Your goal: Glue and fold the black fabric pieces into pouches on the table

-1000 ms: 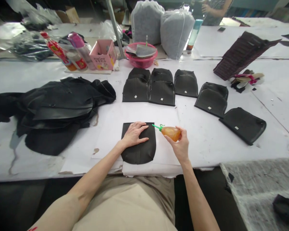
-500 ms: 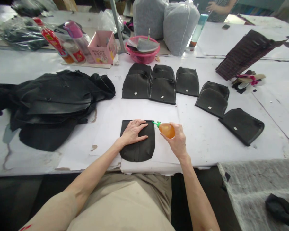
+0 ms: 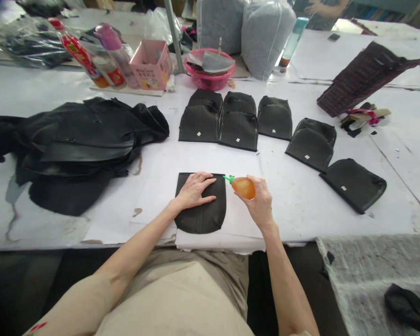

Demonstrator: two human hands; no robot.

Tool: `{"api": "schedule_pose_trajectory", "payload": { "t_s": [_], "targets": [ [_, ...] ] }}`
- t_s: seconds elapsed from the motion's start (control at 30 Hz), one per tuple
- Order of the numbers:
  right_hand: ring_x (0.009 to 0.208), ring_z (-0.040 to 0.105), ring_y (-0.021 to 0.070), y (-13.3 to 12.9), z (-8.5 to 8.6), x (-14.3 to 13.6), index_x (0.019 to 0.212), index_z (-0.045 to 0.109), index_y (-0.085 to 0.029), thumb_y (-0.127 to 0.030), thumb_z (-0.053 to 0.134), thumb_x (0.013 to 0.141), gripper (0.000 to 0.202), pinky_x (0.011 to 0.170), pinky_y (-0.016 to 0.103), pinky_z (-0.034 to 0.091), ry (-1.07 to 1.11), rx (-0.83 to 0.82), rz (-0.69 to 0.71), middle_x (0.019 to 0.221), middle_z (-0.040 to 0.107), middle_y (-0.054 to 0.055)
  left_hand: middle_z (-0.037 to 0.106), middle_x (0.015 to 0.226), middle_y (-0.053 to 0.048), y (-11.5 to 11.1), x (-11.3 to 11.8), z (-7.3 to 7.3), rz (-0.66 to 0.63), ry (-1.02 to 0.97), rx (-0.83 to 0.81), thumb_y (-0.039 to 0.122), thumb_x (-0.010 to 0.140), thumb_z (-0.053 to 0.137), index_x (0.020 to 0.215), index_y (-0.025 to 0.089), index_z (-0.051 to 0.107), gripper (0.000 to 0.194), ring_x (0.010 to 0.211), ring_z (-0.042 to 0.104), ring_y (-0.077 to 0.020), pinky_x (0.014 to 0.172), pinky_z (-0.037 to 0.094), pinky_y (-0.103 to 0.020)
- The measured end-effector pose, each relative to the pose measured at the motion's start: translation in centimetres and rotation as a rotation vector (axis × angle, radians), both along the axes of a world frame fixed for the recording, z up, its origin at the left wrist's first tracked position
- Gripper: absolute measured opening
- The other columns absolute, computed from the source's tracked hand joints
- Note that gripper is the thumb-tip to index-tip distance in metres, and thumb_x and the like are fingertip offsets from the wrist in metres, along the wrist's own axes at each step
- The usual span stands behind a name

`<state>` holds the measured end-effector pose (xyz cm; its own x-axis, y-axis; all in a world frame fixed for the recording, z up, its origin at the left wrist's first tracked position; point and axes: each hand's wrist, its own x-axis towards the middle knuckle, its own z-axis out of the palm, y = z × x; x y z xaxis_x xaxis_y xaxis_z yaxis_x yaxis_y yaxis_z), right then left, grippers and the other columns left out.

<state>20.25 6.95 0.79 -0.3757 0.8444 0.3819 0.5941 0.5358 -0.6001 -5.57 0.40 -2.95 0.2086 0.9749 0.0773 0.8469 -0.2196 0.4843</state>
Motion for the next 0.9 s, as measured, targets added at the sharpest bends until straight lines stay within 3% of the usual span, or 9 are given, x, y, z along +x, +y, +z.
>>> {"api": "schedule_pose_trajectory", "payload": {
  "t_s": [0.4,0.9],
  "targets": [
    [0.103,0.065,0.0278,0.1,-0.3,-0.1,0.126,0.058,-0.026,-0.056,0.075,0.083,0.055,0.092,0.046,0.054,0.014,0.003,-0.013,0.111,0.064,0.007,0.056,0.143,-0.01,0.0,-0.1,-0.1,-0.004,0.008,0.009,0.052,0.087,0.069,0.137,0.022,0.057,0.059,0.133,0.047,-0.0305,0.112,0.036,-0.047],
    [0.103,0.066,0.0263,-2.0,0.6,0.7,0.124,0.058,-0.027,-0.055,0.077,0.082,0.053,0.091,0.044,0.055,0.004,-0.021,-0.024,0.111,0.065,0.006,0.055,0.144,-0.01,0.0,-0.1,-0.2,0.0,-0.016,-0.01,0.05,0.087,0.069,0.138,0.023,0.058,0.058,0.135,0.045,-0.0313,0.114,0.033,-0.047]
  ]
}}
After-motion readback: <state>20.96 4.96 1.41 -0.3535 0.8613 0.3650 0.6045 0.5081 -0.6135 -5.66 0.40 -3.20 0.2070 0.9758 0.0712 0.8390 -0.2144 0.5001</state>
